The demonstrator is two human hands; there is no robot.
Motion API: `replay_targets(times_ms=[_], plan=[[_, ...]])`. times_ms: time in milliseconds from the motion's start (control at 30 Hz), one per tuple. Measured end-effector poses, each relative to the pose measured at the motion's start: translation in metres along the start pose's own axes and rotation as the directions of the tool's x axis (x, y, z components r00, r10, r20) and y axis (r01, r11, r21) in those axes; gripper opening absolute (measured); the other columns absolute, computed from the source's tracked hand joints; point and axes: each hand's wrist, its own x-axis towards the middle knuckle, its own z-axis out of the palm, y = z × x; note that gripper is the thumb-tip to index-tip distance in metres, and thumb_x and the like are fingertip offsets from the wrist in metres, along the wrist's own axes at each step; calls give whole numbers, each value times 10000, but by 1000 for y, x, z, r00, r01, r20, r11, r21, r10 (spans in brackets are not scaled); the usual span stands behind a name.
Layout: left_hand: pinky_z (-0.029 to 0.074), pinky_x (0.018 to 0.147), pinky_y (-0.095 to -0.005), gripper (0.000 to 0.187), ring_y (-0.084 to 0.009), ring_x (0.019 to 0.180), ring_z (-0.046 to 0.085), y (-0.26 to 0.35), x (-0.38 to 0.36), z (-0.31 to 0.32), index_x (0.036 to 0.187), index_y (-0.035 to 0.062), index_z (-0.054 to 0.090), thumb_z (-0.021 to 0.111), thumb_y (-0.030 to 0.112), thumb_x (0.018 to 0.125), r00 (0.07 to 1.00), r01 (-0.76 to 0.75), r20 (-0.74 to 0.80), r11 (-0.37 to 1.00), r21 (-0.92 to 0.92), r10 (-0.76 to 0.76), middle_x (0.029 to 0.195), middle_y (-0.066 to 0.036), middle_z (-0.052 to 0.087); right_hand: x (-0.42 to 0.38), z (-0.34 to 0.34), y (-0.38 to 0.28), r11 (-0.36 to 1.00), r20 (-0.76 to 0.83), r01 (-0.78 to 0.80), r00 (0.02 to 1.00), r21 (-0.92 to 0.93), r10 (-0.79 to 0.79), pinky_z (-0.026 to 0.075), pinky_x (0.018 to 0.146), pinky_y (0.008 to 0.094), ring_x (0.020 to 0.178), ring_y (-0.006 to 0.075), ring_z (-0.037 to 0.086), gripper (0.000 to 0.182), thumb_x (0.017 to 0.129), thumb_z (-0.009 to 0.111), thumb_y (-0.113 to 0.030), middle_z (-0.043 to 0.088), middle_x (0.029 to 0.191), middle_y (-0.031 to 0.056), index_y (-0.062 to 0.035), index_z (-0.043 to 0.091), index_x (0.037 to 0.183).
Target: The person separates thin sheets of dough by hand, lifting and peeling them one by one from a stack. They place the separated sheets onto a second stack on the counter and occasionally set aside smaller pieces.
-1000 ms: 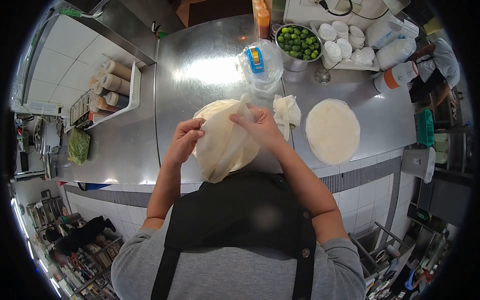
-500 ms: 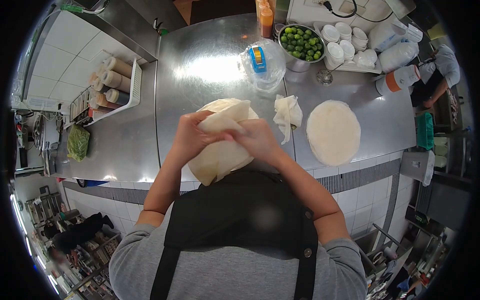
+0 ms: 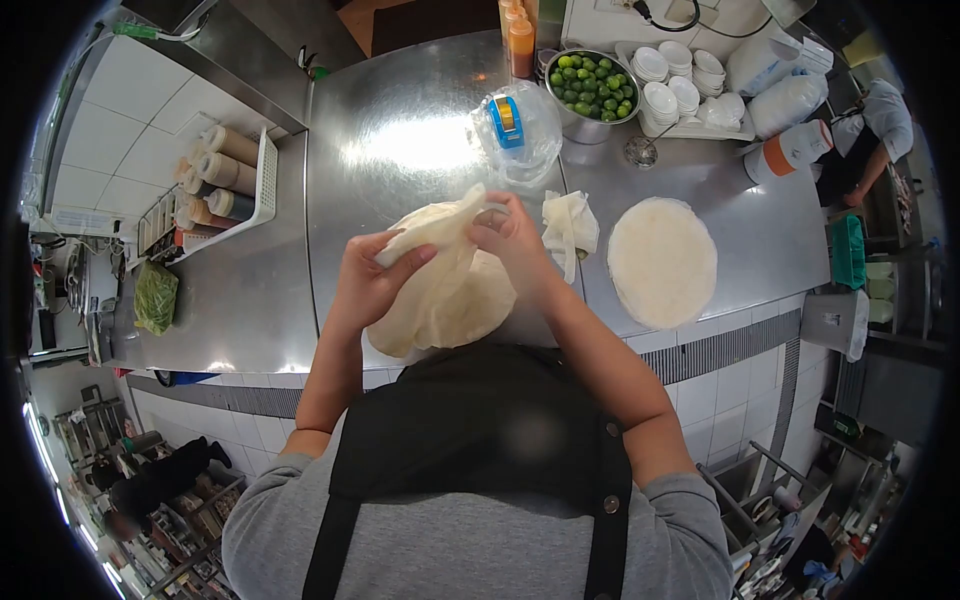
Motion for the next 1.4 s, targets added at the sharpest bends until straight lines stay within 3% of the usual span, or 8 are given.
replay_targets(times_ms=[133, 433, 700, 767, 833, 933, 1200, 1400], plan=[[515, 653, -278, 196, -105, 715, 657, 13, -2, -12, 986, -28, 733, 736, 147, 899, 997, -35, 69, 999, -23, 37, 817, -90, 735, 12, 1, -19, 769, 303, 235, 951, -594, -56, 467, 975, 318, 1080, 155, 556, 657, 786, 820, -129, 542, 1159, 51, -56, 459, 1330], [475, 608, -264, 140, -108, 663, 619, 7, -4, -41, 886, -47, 718, 762, 82, 855, 977, -129, 170, 991, -20, 131, 742, -83, 688, -13, 44, -38, 988, 101, -13, 995, -157, 29, 526, 841, 279, 988, 113, 619, 465, 795, 832, -151, 590, 1062, 19, -35, 550, 1145], [493, 627, -257, 147, -102, 697, 644, 3, -2, -54, 909, -37, 728, 759, 102, 871, 950, -222, 255, 962, 155, 178, 762, -77, 706, -12, 19, -45, 878, 124, -67, 982, -474, 141, 545, 697, 246, 750, 87, 668, 180, 882, 754, -140, 735, 868, 44, 17, 737, 968], [512, 658, -247, 163, -100, 736, 654, 3, -7, -49, 967, -35, 733, 739, 110, 891, 983, 59, -170, 998, -28, -63, 817, -51, 725, -12, 16, -42, 856, 104, -34, 989, -515, 101, 541, 680, 237, 742, 84, 669, 153, 894, 740, -125, 736, 846, 44, 22, 743, 938], [528, 692, -247, 214, -107, 767, 660, 0, -6, -45, 1030, -43, 726, 733, 127, 899, 964, 72, -246, 990, -120, -100, 864, -46, 730, -12, 20, -37, 986, -68, 13, 997, -163, -24, 526, 674, 230, 761, 78, 658, 118, 911, 713, -89, 738, 895, 58, 16, 752, 949], [533, 702, -259, 246, -117, 764, 662, -6, 1, -41, 1035, -53, 719, 751, 138, 884, 922, 40, -356, 951, -305, -153, 853, -54, 727, -14, 30, -34, 981, -112, 184, 975, -58, -190, 516, 671, 232, 783, 74, 646, 97, 917, 693, -48, 737, 933, 81, 23, 759, 912], [544, 758, -289, 441, -131, 884, 684, -18, 6, -45, 1137, -51, 662, 838, 109, 766, 970, 159, 183, 987, 11, -158, 978, -96, 733, -21, 42, -38, 852, 107, 184, 983, -491, -151, 509, 689, 245, 760, 82, 640, 181, 930, 686, -109, 746, 900, 86, 48, 746, 996], [534, 824, -280, 434, -106, 914, 646, -25, 10, -24, 1133, -75, 654, 792, 9, 730, 975, 112, 168, 972, 205, -148, 971, -77, 718, -22, 31, -43, 712, 262, 231, 963, -663, -68, 510, 667, 253, 782, 87, 646, 162, 923, 665, -57, 748, 977, 151, 77, 729, 858]])
